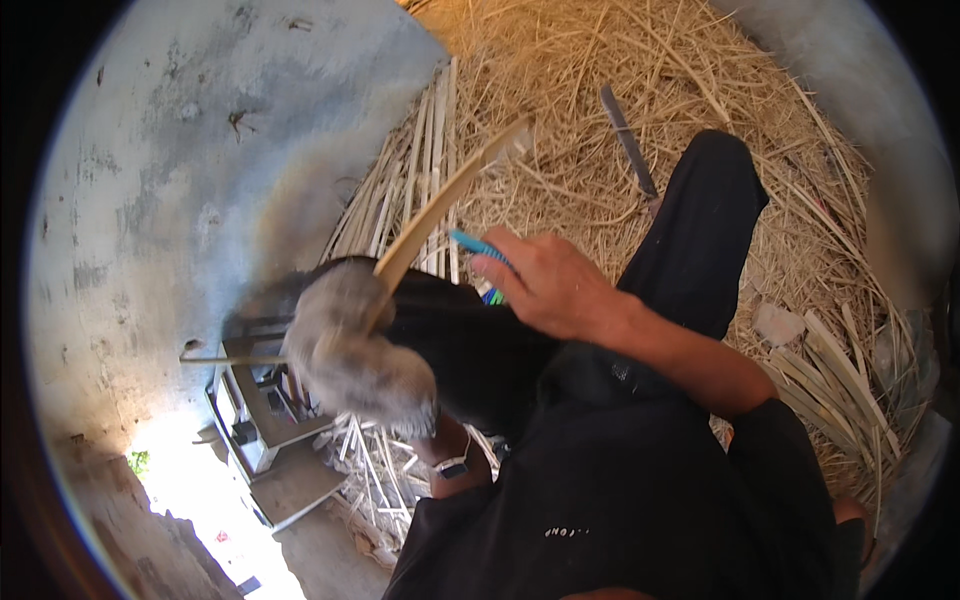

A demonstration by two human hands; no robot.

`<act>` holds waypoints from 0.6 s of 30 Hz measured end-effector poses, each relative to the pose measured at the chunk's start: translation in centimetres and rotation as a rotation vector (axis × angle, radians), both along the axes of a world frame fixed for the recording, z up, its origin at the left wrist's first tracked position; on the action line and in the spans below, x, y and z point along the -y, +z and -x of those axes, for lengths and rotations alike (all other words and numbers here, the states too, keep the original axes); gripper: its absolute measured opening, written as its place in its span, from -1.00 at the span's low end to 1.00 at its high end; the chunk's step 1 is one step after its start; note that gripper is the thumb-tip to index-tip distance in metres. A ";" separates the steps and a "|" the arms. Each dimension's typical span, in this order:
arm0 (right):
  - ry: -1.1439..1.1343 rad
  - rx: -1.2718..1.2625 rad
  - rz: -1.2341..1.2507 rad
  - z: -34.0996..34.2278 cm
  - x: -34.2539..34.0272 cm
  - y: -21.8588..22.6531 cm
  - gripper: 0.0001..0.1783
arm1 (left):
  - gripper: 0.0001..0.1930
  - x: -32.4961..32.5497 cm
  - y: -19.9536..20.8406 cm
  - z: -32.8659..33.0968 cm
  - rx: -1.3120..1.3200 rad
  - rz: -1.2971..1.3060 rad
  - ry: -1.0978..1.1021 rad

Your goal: The person sits on a straw-covered floor and uses a utility knife to shave thin strips from a bamboo stick. They hold the stick with a gloved left hand and repeatedly scrape the blade along its length, producing fine shavings.

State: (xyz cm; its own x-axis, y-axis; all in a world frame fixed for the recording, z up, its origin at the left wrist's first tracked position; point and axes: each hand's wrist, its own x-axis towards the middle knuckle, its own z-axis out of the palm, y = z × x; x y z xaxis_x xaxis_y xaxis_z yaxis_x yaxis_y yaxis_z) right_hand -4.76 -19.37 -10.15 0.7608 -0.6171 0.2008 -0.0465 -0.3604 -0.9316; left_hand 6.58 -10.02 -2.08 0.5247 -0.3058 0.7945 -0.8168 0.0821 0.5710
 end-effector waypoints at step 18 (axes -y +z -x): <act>0.100 0.188 -0.010 2.7 -3.1 5.7 -0.69 | -0.61 -3.9 7.4 0.7 0.008 0.402 -0.437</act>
